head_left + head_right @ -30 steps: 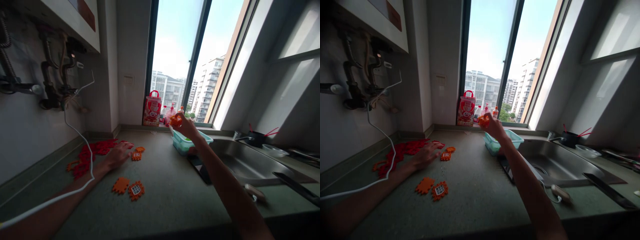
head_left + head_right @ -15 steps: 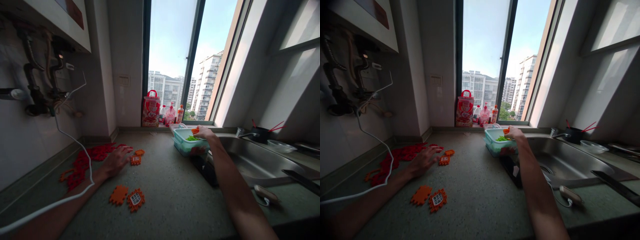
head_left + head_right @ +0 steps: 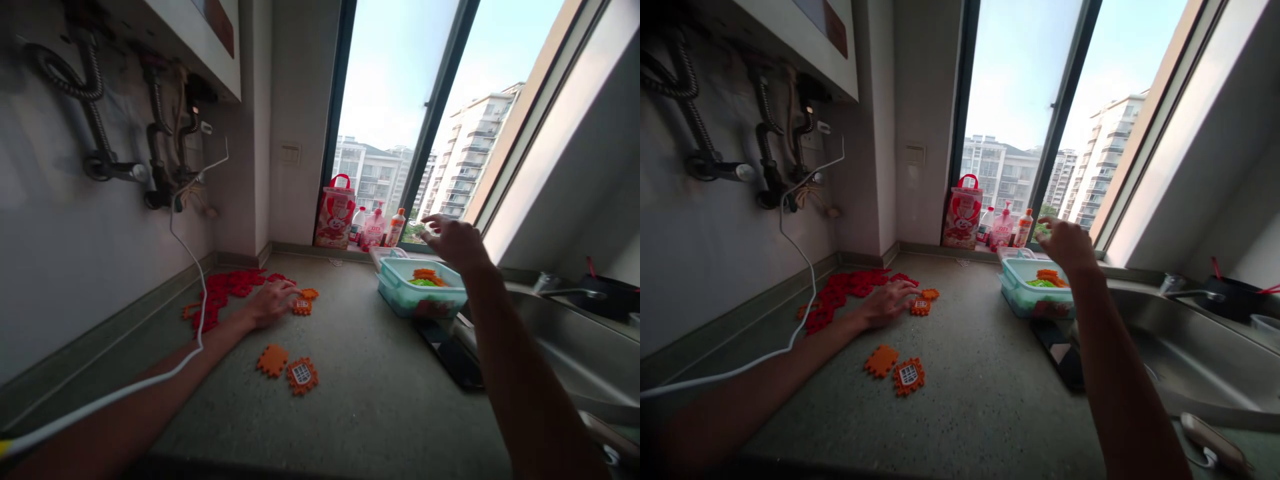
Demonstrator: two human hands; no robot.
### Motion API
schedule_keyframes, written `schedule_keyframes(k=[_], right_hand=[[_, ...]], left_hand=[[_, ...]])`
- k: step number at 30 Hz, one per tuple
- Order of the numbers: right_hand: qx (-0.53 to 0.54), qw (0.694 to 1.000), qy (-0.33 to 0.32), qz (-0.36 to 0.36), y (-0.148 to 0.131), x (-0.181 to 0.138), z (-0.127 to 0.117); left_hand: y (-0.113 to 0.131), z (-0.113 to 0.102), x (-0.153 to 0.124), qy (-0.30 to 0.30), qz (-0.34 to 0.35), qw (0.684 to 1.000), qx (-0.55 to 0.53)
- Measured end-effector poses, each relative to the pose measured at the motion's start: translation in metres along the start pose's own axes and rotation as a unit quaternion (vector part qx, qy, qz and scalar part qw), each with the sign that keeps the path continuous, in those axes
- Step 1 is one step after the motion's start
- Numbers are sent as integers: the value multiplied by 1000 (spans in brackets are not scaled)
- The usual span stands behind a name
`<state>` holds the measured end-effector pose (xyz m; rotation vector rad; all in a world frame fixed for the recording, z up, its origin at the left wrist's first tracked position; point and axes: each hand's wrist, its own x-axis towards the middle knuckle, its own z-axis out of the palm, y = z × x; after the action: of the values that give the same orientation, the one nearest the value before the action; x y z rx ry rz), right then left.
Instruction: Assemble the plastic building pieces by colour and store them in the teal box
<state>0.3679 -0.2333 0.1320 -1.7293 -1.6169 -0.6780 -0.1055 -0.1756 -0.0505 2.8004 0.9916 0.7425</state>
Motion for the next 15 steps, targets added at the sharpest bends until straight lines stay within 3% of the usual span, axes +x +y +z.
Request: schedule_keyframes(k=[2,4,7,11,15], right_hand=[[80,992,28,-89,-54,-14,9],[162,969,-38,-183,-106,-36,38],[219,924,-178,-258,-158,-73,102],[205,893,-304,-263,-182,-104,163],[194,895,-313,-253,-161,-122,167]], left_hand=[[0,0,0,-4,5,1000,1],[1,0,-1,-6,11,1000,5],[4,-3,-1,-9,24,1000,14],[9,-5,-2,-22,42,999,24],[10,-6,-3,-32,39,999,-12]])
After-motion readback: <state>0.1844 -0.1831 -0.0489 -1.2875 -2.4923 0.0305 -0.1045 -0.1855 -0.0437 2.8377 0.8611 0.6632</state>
